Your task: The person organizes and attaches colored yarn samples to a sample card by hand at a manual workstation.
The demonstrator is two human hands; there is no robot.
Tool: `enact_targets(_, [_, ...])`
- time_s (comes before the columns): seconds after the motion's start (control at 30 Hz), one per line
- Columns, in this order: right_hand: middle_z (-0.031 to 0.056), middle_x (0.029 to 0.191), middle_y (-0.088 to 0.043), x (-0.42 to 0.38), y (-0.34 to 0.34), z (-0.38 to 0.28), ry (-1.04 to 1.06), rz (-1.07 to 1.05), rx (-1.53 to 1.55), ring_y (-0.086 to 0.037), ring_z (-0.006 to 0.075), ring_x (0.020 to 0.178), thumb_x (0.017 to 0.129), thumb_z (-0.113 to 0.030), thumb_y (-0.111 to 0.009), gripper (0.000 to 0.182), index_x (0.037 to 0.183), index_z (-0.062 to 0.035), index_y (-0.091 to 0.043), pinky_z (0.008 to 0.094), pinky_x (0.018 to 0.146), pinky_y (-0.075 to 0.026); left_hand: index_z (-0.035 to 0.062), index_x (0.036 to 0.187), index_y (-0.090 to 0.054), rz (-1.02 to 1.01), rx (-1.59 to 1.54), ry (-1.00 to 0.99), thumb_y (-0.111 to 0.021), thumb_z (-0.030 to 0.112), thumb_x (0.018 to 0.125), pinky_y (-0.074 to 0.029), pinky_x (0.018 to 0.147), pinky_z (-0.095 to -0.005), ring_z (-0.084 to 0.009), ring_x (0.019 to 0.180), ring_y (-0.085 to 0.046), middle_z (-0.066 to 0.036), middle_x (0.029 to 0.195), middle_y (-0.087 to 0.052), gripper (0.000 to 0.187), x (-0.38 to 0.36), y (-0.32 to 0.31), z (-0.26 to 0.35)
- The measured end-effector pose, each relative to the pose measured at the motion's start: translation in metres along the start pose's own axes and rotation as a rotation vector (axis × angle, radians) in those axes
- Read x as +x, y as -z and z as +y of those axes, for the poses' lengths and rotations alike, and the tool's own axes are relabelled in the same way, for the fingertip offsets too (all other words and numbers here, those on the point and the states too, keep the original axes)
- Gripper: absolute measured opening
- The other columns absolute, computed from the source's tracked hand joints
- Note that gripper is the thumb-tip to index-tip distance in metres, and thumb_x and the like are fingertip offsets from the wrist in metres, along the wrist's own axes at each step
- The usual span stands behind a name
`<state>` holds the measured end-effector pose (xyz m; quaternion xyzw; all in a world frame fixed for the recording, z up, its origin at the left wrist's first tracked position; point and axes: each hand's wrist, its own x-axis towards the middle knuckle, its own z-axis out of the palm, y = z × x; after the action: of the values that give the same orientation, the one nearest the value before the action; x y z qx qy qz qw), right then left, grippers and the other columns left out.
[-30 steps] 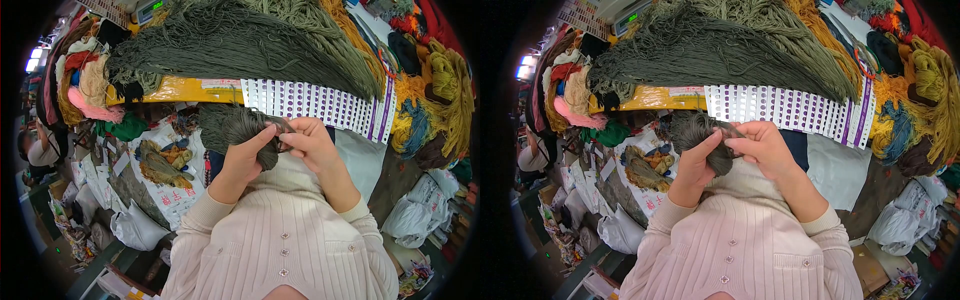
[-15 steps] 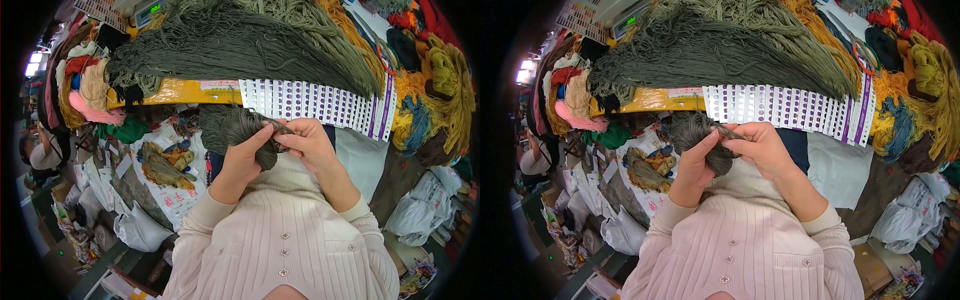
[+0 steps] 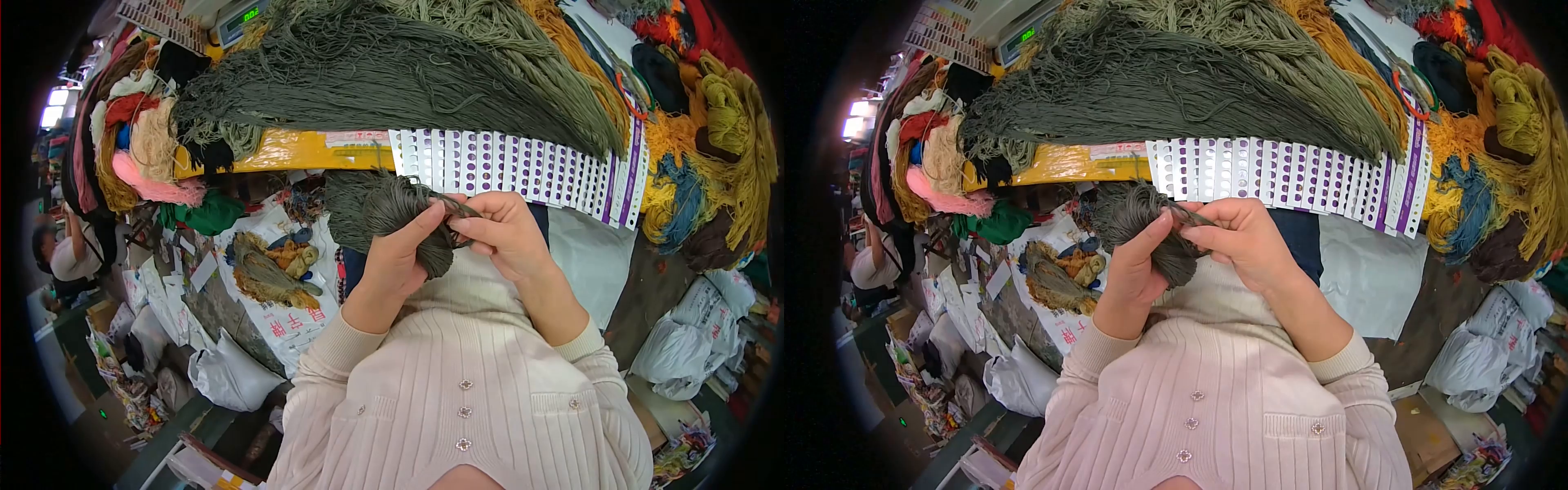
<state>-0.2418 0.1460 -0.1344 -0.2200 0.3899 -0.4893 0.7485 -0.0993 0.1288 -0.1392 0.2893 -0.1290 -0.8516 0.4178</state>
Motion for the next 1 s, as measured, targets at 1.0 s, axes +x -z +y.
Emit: enact_targets(1.0, [0.0031, 0.076, -0.058, 0.0, -0.001, -0.003, -0.104, -0.01, 0.094, -0.047, 0.0037, 0.053, 0.072, -0.006, -0.057, 0.01, 0.079, 0.0016, -0.059, 0.0151, 0.045, -0.035, -0.0058, 0.104, -0.046, -0.09, 0.105, 0.005, -0.039, 0.01, 0.084, -0.042, 0.076, -0.0296, -0.0179, 0.09, -0.05, -0.013, 0.104, -0.05, 0.027, -0.003, 0.002, -0.001])
